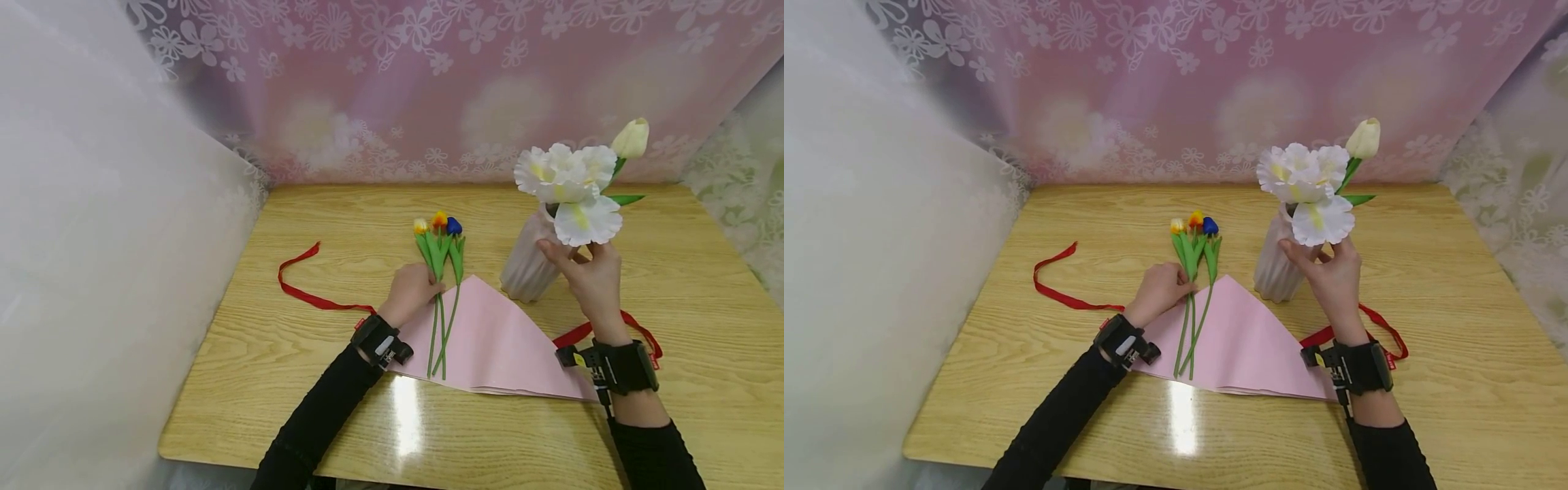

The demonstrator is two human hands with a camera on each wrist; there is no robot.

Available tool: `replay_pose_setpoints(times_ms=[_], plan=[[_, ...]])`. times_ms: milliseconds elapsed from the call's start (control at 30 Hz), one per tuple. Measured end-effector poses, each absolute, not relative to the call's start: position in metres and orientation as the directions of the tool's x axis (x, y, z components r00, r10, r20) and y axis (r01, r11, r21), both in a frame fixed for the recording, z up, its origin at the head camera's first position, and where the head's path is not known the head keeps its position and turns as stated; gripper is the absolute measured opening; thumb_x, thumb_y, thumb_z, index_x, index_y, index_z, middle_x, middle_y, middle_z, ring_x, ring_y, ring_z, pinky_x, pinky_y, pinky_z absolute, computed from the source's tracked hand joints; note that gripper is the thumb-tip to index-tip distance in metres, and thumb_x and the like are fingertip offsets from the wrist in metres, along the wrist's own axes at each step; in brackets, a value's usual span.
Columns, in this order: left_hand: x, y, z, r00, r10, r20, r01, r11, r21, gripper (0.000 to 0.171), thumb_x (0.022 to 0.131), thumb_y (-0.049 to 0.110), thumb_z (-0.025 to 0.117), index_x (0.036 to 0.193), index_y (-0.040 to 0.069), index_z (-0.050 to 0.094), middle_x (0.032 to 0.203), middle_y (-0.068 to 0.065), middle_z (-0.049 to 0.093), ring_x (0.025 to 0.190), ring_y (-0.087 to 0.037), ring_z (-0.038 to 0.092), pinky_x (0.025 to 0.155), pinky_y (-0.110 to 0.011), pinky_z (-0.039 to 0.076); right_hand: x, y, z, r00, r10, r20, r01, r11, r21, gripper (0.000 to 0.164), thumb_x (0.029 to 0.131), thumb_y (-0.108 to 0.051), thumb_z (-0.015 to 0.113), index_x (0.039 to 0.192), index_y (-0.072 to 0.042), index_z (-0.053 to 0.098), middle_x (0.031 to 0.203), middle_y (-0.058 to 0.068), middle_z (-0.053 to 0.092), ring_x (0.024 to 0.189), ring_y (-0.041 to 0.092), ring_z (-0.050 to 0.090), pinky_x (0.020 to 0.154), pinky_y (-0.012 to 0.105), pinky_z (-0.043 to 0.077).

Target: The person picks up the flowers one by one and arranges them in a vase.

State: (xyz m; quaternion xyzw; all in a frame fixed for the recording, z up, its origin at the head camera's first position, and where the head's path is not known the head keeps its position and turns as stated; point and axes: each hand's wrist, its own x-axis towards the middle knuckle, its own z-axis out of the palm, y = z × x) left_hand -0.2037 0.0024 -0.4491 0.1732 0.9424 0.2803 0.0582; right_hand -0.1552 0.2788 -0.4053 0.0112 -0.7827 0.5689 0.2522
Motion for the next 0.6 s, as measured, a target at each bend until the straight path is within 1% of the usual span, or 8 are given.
replay_pose_setpoints(times_ms=[67, 167, 233, 333, 400, 500, 600], plan=[[-0.204, 0.001, -0.448, -0.938, 0.346, -0.022, 0.261, 0.748, 0.611, 0.025, 0.095, 0.021, 0.073, 0.078, 0.003, 0.071, 0.059, 0.0, 0.063, 0.047, -0.007, 0.056, 0.046, -0.016, 0.037, -0.155, 0.279, -0.405, -0.871, 0.268, 0.41, -0.306, 0.355, -0.883, 0.057, 0.088, -0.005, 0.077, 0.139, -0.021, 0.057, 0.115, -0.007, 0.056, 0.092, 0.015, 0.049, 0.063, 0.013, 0.047], [-0.204, -0.002, -0.446, -0.942, 0.333, -0.037, 0.219, 0.694, 0.686, 0.018, 0.096, 0.017, 0.072, 0.09, 0.0, 0.068, 0.071, -0.007, 0.069, 0.052, -0.011, 0.064, 0.046, -0.017, 0.044, -0.155, 0.279, -0.405, -0.87, 0.269, 0.413, -0.307, 0.359, -0.881, 0.057, 0.088, -0.005, 0.077, 0.139, -0.021, 0.057, 0.115, -0.006, 0.056, 0.091, 0.015, 0.049, 0.063, 0.012, 0.047], [-0.205, -0.003, -0.444, -0.944, 0.326, -0.056, 0.181, 0.651, 0.737, 0.017, 0.097, 0.015, 0.07, 0.093, -0.001, 0.066, 0.076, -0.01, 0.07, 0.055, -0.015, 0.068, 0.047, -0.018, 0.047, -0.155, 0.279, -0.406, -0.868, 0.269, 0.417, -0.312, 0.357, -0.88, 0.056, 0.088, -0.005, 0.077, 0.139, -0.02, 0.058, 0.115, -0.006, 0.056, 0.091, 0.015, 0.049, 0.062, 0.012, 0.047], [-0.207, -0.005, -0.442, -0.943, 0.322, -0.087, 0.133, 0.602, 0.787, 0.015, 0.098, 0.013, 0.069, 0.096, -0.001, 0.065, 0.08, -0.01, 0.069, 0.062, -0.02, 0.071, 0.051, -0.02, 0.051, -0.155, 0.279, -0.407, -0.867, 0.266, 0.421, -0.321, 0.349, -0.88, 0.056, 0.088, -0.004, 0.077, 0.138, -0.02, 0.059, 0.115, -0.005, 0.057, 0.091, 0.015, 0.049, 0.061, 0.012, 0.046], [-0.208, -0.007, -0.44, -0.939, 0.323, -0.119, 0.086, 0.555, 0.827, 0.014, 0.098, 0.012, 0.068, 0.099, -0.002, 0.064, 0.083, -0.009, 0.068, 0.067, -0.024, 0.072, 0.056, -0.023, 0.054, -0.156, 0.279, -0.407, -0.867, 0.263, 0.423, -0.326, 0.342, -0.881, 0.057, 0.087, -0.003, 0.077, 0.139, -0.019, 0.058, 0.116, -0.005, 0.057, 0.092, 0.015, 0.049, 0.061, 0.013, 0.047], [-0.209, -0.009, -0.437, -0.93, 0.337, -0.146, 0.038, 0.483, 0.875, 0.014, 0.099, 0.011, 0.066, 0.103, -0.002, 0.063, 0.089, -0.01, 0.066, 0.074, -0.031, 0.073, 0.065, -0.032, 0.059, -0.156, 0.279, -0.407, -0.869, 0.26, 0.422, -0.326, 0.34, -0.882, 0.058, 0.087, -0.003, 0.077, 0.139, -0.02, 0.058, 0.117, -0.006, 0.057, 0.094, 0.016, 0.05, 0.061, 0.013, 0.047], [-0.21, -0.01, -0.433, -0.924, 0.358, -0.133, 0.028, 0.411, 0.911, 0.015, 0.099, 0.009, 0.066, 0.107, -0.003, 0.062, 0.095, -0.012, 0.067, 0.081, -0.037, 0.074, 0.072, -0.041, 0.061, -0.155, 0.28, -0.406, -0.869, 0.26, 0.42, -0.323, 0.344, -0.882, 0.058, 0.087, -0.003, 0.077, 0.139, -0.02, 0.058, 0.116, -0.006, 0.057, 0.093, 0.015, 0.049, 0.061, 0.013, 0.047]])
